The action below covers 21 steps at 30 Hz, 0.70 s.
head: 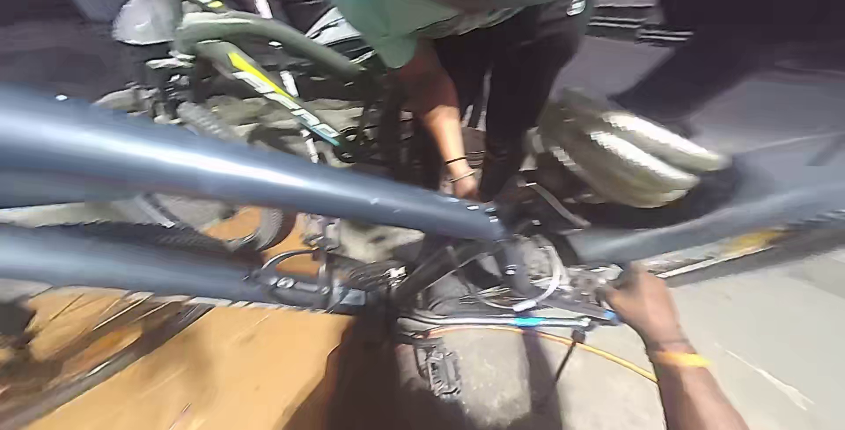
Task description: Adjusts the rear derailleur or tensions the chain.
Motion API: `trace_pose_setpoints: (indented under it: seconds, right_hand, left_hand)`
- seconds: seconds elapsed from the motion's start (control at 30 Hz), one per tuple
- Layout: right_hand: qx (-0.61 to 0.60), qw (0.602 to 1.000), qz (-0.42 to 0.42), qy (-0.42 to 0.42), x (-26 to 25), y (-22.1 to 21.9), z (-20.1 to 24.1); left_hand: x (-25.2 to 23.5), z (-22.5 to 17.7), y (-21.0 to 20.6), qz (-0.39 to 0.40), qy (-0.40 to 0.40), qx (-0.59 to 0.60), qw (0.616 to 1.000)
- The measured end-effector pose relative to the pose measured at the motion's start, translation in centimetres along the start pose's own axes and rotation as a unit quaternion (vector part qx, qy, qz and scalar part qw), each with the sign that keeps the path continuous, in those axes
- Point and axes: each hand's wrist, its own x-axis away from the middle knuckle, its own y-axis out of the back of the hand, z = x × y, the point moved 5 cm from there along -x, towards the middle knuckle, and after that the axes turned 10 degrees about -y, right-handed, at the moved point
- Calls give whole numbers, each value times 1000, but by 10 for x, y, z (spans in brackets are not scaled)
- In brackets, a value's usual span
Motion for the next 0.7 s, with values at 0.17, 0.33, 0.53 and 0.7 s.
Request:
trace_pose_setpoints:
  seconds: [0.17, 0.33, 0.53, 0.7]
  right_hand:
    - [-1, 1000, -27, 6, 2, 1, -4]
    - [-1, 999, -36, 15, 2, -5, -8]
    - [-31, 998, -45, 13, 1, -5, -9]
    - [-40, 998, -50, 7, 4, -4, -9]
  left_hand:
    - [-4, -9, 1, -46, -22, 89, 995]
    - [-29, 7, -25, -89, -78, -68, 991]
    - [-43, -24, -24, -50, 17, 90, 995]
    - [-52, -27, -29, -109, 15, 250, 962]
